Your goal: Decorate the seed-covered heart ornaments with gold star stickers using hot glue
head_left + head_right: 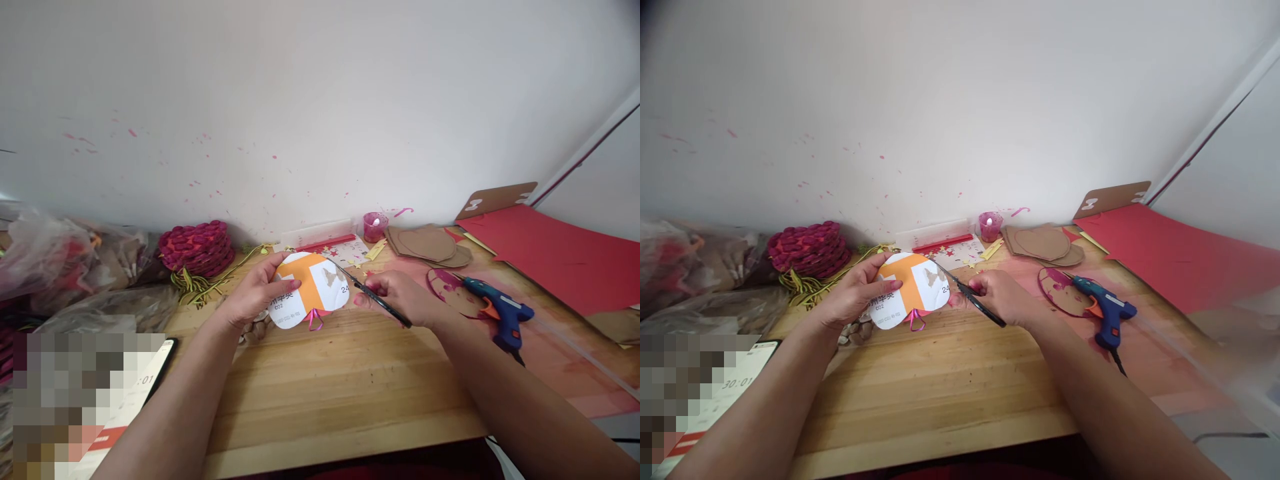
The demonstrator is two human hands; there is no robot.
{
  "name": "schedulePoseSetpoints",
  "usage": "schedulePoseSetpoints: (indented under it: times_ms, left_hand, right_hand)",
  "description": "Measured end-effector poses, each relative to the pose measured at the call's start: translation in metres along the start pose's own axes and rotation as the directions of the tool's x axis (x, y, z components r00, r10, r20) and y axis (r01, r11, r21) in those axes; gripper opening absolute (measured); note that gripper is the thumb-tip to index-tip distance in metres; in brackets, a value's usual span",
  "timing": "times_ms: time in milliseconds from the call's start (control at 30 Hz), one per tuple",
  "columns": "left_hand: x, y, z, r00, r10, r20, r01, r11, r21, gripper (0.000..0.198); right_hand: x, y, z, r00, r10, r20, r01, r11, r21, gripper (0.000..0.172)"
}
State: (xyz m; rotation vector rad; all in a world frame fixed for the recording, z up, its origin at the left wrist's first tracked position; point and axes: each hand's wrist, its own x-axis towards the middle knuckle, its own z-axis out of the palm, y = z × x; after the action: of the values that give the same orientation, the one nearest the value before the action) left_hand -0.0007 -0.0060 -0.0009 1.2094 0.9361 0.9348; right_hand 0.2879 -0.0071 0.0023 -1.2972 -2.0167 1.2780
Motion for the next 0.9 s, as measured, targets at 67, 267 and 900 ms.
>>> schedulePoseSetpoints:
  times_ms: [67,267,900]
  left_hand:
    - [0.000,0.000,0.001,1.000,-0.007,-0.011,0.007,1.000,-0.011,0.060]
    - [0.003,0.000,0.007,0.999,0.001,-0.036,-0.006,0.993,-0.115,0.062]
    - [0.010,-0.024,0.043,0.988,-0.011,-0.151,-0.037,0.949,-0.314,0.034]
  right_hand:
    - [0.000,-0.001,0.000,0.999,0.021,-0.041,-0.021,1.000,0.008,0.053]
    - [0.006,0.002,0.005,0.991,0.077,-0.106,-0.051,0.972,0.228,0.049]
    - [0.002,-0.016,0.026,0.888,0.063,-0.456,0.086,0.950,0.299,0.047]
